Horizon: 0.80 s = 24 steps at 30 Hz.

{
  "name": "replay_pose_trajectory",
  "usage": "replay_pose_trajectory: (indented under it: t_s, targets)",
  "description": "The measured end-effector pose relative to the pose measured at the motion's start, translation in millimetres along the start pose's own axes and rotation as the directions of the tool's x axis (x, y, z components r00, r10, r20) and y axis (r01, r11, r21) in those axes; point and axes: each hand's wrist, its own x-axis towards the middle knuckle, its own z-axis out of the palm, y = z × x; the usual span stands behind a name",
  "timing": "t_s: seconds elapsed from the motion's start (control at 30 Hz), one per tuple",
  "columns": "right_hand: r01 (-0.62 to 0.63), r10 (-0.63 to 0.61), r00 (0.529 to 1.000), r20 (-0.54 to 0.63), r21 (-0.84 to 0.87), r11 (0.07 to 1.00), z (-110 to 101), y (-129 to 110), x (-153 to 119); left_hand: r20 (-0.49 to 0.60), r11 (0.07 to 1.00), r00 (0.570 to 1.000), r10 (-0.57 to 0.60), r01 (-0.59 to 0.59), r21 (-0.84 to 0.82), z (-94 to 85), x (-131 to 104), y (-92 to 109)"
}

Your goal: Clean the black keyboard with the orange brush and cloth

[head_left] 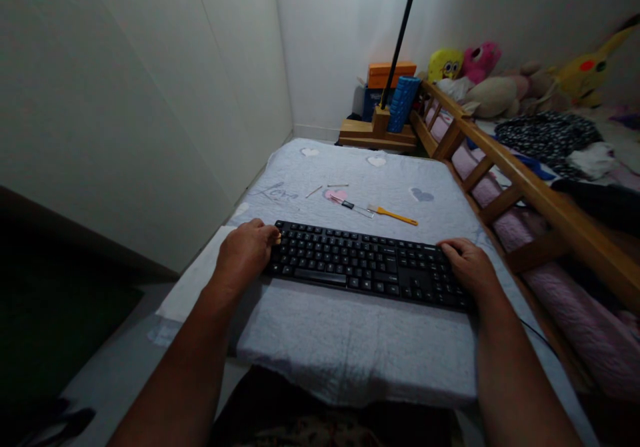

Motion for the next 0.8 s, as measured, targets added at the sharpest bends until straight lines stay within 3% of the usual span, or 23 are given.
replay_pose_trajectory:
  t_s: [0.13, 0.4, 0.63, 0.8]
  targets:
    - [0.004, -0.004, 1.000, 0.001, 0.002, 1.000, 0.0, 0.4, -0.2, -0.014, 1.000, 1.000, 0.016, -0.016, -0.005, -1.2, -1.5, 12.9]
    - [0.005, -0.005, 1.000, 0.004, -0.002, 1.000, -0.1, -0.1, 0.6, -0.070, 0.931, 0.964, 0.258, -0.267, -0.247, 11.5, -2.5, 71.4]
    - [0.020, -0.020, 1.000, -0.003, -0.006, 1.000, 0.3, 1.7, 0.4, -0.092, 0.891, 0.922, 0.375, -0.386, -0.238, 18.0, 5.4, 109.6]
    - [0.018, -0.018, 1.000, -0.006, 0.004, 1.000, -0.1, 1.6, -0.1, -0.096, 0.879, 0.906, 0.413, -0.424, -0.220, 24.5, 7.5, 122.5]
